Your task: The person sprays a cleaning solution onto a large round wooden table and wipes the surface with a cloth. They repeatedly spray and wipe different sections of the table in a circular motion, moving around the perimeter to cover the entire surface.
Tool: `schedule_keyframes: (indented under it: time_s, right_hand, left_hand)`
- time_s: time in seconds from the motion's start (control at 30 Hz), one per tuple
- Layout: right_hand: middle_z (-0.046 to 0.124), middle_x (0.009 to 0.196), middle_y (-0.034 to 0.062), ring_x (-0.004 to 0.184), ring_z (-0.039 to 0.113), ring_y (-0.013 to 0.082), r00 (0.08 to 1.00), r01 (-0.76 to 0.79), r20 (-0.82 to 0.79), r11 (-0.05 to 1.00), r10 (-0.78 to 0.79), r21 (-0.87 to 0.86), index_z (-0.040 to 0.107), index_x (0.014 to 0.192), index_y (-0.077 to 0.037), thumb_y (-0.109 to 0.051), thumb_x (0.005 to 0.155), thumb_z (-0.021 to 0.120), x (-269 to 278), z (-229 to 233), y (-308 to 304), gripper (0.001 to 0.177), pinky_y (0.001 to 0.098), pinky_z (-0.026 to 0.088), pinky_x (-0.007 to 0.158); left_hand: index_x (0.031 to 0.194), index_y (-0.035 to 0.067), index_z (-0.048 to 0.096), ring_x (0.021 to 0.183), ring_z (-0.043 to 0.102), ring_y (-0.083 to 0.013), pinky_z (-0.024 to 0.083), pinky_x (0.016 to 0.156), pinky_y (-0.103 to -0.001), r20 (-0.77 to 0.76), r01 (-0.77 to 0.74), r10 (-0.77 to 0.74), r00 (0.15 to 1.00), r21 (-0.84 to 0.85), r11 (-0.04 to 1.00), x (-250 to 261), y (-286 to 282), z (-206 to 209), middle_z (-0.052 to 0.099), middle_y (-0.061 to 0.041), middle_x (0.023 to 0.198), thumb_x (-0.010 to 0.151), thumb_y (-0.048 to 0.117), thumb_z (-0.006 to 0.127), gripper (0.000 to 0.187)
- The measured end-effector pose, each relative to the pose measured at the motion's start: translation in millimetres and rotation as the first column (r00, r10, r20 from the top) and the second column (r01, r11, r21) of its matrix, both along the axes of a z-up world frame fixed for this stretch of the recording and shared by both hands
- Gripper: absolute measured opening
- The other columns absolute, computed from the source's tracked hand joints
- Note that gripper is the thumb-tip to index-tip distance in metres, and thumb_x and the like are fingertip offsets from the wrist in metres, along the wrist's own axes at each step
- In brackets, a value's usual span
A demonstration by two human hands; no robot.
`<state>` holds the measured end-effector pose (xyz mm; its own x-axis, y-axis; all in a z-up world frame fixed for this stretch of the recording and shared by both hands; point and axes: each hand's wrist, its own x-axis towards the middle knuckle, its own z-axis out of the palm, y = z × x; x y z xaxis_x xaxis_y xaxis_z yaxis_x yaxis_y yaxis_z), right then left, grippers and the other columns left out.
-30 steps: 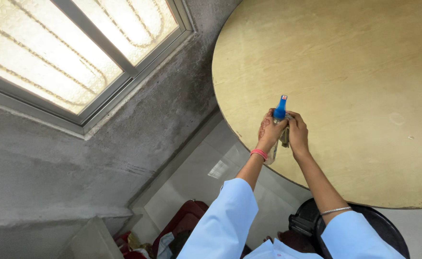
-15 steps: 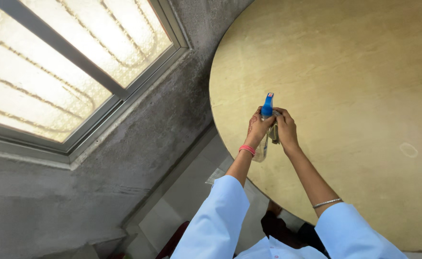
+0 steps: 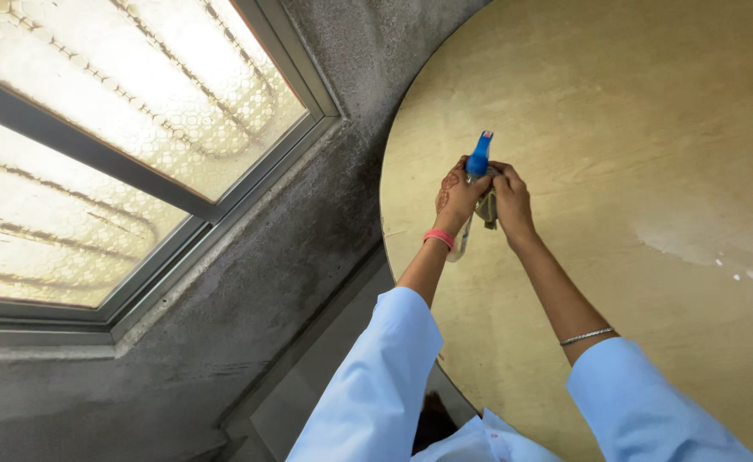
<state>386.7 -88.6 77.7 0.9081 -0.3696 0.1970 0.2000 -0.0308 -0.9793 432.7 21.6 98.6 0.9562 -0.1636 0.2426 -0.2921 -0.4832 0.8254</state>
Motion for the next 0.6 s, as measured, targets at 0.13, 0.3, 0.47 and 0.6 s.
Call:
schedule_keyframes:
  time_s: [0.13, 0.3, 0.47, 0.6]
  right_hand:
    - [0.07, 0.113, 0.0083, 0.101, 0.065, 0.0153, 0.991, 0.058, -0.118, 0.997, -0.064, -0.054, 0.063, 0.131, -0.006, -0.021, 0.101, 0.044, 17, 13, -11, 0.039, 0.0301, 0.05, 0.088]
    - [0.069, 0.12, 0.0084, 0.107, 0.064, 0.0155, 0.992, 0.097, -0.084, 0.993, -0.091, 0.072, 0.063, 0.133, -0.007, -0.019, 0.102, 0.044, 5, -4, -16, 0.039, 0.0302, 0.05, 0.092]
    - [0.061, 0.134, 0.0057, 0.119, 0.058, 0.0127, 0.996, 0.088, -0.047, 0.985, -0.082, 0.148, 0.056, 0.145, -0.01, -0.02, 0.104, 0.043, -37, -25, -33, 0.044, 0.0275, 0.047, 0.099]
    - [0.056, 0.136, 0.0055, 0.12, 0.056, 0.0136, 0.995, 0.016, -0.104, 0.994, -0.005, 0.104, 0.047, 0.153, -0.014, -0.011, 0.095, 0.054, -87, -42, -70, 0.059, 0.0288, 0.047, 0.099]
  left_hand:
    - [0.116, 0.007, 0.064, 0.088, 0.076, -0.0266, 0.059, 0.078, -0.038, -0.062, 0.026, -0.035, 0.997, -0.131, 0.991, 34, -18, -12, 0.076, -0.015, 0.095, 0.082, 0.037, 0.07, 0.045]
    - [0.112, 0.005, 0.064, 0.088, 0.073, -0.0233, 0.058, 0.077, -0.035, -0.074, 0.105, -0.13, 0.989, -0.275, 0.956, 32, -39, -44, 0.074, -0.014, 0.097, 0.082, 0.032, 0.072, 0.041]
    - [0.131, 0.004, 0.052, 0.108, 0.062, -0.0196, 0.053, 0.092, -0.034, -0.051, 0.267, -0.313, 0.948, -0.407, 0.874, 2, -61, -78, 0.061, -0.012, 0.117, 0.092, 0.027, 0.074, 0.05]
    - [0.149, 0.009, 0.037, 0.121, 0.055, -0.0193, 0.047, 0.101, -0.032, -0.214, 0.305, -0.554, 0.804, -0.651, 0.695, -21, -87, -101, 0.051, -0.01, 0.131, 0.095, 0.03, 0.07, 0.067]
